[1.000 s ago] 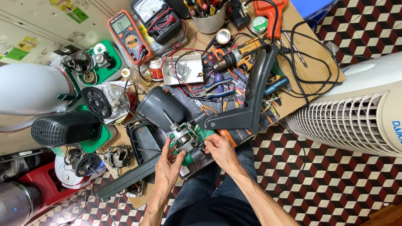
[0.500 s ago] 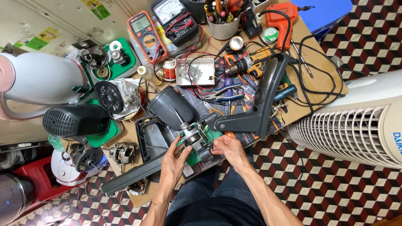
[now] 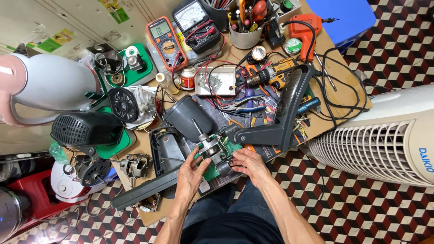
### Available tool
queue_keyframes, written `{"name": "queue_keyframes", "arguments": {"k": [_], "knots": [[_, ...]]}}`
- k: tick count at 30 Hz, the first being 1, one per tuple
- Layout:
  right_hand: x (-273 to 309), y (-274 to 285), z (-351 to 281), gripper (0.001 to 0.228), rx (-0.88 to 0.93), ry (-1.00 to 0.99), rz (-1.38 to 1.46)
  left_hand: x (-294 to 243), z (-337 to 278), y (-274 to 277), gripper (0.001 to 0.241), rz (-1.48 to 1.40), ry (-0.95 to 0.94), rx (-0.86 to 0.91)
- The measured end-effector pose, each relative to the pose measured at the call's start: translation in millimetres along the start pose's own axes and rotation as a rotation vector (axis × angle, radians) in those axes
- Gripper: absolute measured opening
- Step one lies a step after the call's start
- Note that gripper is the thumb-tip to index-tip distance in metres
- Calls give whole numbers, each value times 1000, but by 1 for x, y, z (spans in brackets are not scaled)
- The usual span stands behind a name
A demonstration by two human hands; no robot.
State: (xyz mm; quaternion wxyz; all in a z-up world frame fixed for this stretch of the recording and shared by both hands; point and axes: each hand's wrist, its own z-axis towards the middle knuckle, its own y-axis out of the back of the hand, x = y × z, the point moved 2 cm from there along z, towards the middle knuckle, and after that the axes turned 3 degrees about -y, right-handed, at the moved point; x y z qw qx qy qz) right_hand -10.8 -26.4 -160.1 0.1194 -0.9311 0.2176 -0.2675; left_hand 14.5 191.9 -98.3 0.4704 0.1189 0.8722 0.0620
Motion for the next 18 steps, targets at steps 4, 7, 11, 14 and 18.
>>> {"name": "queue_keyframes", "arguments": {"k": [4,7,11,14,18], "knots": [[-9,3,6,24,-30,17,21,-7,-3,0,75,29,16,3],[-12,-3,1,27,-83,89,-10,-2,-1,0,77,4,4,11],[-18,3,1,29,-41,137,33,-3,0,1,78,12,11,11],[-14,1,-2,28,-11,154,0,-1,1,1,77,28,27,1],[-16,1,7,28,-40,161,-49,4,3,0,78,-10,23,3]]}}
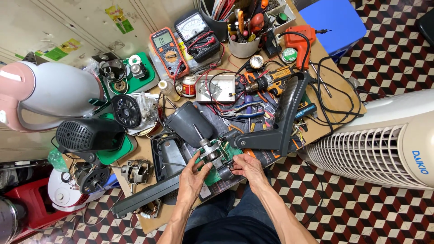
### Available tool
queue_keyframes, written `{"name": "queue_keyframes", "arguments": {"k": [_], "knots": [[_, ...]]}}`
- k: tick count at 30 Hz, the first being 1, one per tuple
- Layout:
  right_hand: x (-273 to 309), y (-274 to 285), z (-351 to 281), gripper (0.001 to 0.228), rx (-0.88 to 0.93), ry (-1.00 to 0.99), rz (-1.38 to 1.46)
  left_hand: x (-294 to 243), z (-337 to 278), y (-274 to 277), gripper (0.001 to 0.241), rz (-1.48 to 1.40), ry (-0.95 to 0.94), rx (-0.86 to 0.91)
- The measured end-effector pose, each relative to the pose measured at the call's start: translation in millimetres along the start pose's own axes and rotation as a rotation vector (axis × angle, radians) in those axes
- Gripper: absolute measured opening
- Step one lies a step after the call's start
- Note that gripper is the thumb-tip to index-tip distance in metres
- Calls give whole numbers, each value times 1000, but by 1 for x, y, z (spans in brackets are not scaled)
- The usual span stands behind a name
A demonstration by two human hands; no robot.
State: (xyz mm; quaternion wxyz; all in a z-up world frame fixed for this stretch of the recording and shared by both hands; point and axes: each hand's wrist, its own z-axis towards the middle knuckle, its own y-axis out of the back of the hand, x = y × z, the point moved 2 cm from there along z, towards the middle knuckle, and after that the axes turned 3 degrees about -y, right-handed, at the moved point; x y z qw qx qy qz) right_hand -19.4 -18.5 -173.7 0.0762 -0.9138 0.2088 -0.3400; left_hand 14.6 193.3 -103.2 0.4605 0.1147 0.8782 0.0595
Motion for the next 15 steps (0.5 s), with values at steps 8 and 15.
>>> {"name": "queue_keyframes", "arguments": {"k": [8,15], "knots": [[-2,-3,3,23,-57,-5,-11,-1,0,1,77,-4,-5,2],[2,-7,-2,24,-101,-9,-25,-4,-2,2,77,11,-8,-2]]}}
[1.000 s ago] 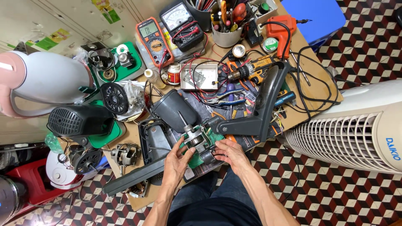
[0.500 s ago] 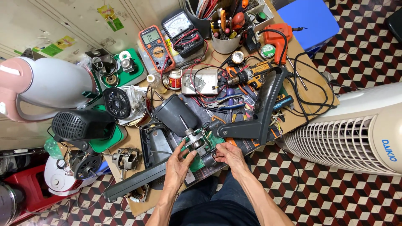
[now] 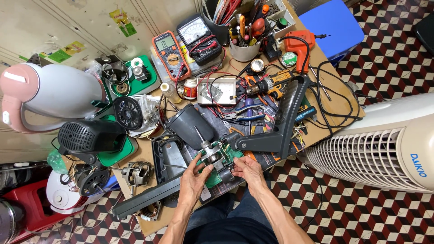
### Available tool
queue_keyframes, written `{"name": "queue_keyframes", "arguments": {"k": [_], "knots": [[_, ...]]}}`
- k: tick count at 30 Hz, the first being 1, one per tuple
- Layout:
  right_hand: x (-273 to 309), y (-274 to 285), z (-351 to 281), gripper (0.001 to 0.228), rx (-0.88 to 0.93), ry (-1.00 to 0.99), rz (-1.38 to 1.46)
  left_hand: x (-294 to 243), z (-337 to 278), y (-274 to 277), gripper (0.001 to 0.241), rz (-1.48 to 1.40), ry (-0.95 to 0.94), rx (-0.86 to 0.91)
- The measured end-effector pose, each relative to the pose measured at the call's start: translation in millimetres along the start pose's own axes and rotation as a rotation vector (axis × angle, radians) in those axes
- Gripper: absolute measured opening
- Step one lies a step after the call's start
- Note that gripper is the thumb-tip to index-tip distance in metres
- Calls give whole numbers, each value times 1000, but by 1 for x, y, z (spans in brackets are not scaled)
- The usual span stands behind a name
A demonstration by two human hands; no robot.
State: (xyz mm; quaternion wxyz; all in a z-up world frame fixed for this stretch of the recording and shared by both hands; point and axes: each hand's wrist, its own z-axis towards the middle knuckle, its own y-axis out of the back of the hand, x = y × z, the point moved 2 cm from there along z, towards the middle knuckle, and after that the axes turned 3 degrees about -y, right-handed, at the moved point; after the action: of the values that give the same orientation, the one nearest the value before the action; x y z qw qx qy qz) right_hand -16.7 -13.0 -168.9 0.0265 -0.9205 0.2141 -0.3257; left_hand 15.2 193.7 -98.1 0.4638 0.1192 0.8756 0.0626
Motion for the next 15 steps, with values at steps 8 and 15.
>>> {"name": "queue_keyframes", "arguments": {"k": [8,15], "knots": [[1,-2,0,19,38,-6,100,1,1,0,77,-9,-18,12],[-5,-1,4,23,6,-1,65,3,1,0,77,-23,-28,11]]}}
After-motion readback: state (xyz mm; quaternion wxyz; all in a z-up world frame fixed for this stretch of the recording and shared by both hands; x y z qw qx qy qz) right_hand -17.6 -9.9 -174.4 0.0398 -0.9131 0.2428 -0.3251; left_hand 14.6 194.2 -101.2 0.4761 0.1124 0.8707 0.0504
